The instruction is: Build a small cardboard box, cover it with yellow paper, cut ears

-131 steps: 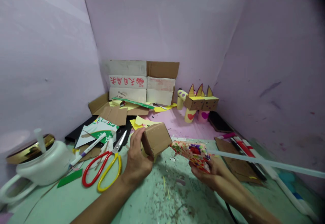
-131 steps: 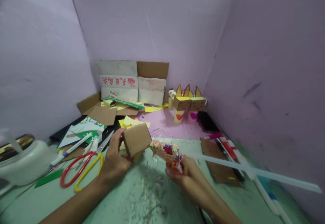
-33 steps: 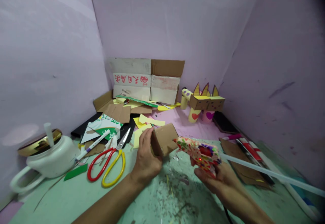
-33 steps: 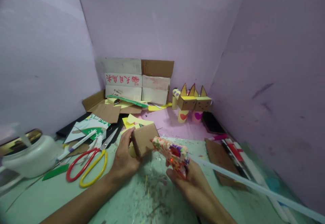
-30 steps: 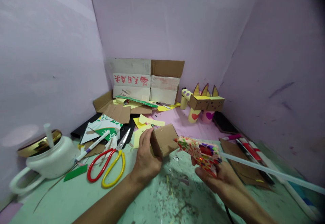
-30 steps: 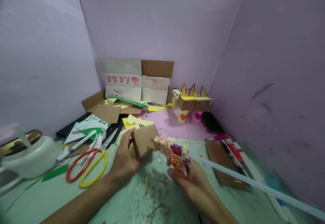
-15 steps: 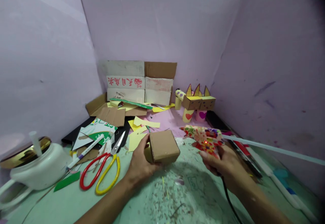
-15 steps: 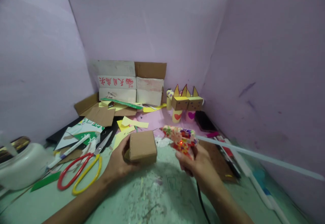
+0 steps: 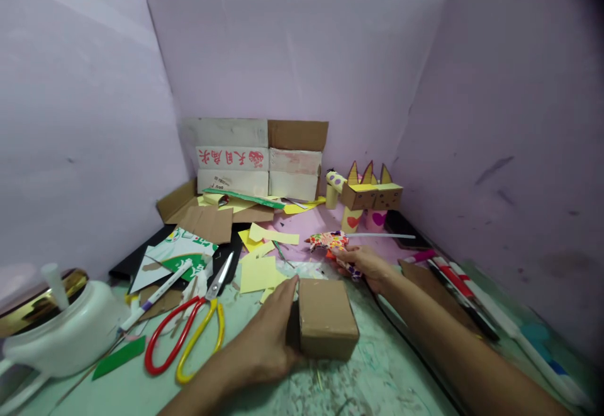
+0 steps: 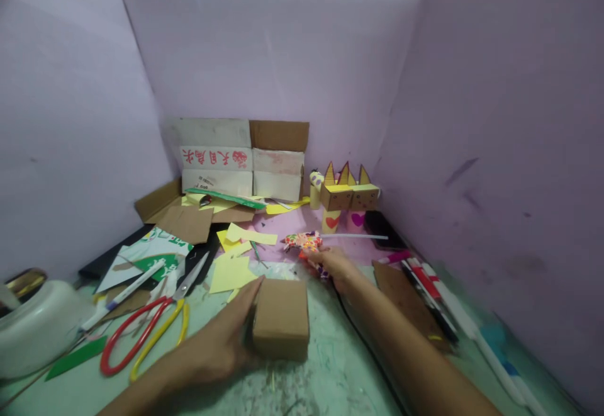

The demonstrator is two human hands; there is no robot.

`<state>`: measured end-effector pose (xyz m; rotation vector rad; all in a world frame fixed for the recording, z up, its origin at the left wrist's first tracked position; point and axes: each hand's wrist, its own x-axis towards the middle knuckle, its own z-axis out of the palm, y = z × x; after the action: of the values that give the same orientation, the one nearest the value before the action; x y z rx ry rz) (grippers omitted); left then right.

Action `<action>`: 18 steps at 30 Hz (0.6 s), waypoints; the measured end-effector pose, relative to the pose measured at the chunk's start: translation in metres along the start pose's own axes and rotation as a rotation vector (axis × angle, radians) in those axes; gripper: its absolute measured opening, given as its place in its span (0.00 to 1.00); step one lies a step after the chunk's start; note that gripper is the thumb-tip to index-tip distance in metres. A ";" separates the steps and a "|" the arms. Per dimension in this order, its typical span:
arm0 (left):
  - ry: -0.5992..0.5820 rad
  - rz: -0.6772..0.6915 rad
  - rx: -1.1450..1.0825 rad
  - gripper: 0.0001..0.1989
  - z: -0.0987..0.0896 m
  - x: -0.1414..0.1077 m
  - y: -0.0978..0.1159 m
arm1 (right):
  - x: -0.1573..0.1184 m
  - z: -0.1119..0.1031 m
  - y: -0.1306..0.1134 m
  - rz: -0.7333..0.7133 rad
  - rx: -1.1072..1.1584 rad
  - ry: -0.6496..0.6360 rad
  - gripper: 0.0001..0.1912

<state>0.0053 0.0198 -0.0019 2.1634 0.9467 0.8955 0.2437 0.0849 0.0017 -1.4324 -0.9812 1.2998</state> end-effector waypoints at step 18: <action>0.232 -0.754 0.684 0.24 -0.043 0.030 -0.026 | -0.047 -0.028 -0.019 -0.413 -0.765 0.226 0.18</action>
<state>-0.0223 0.0691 0.0141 1.9179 2.2383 0.4711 0.2661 0.0408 0.0321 -1.7495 -1.6070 0.4453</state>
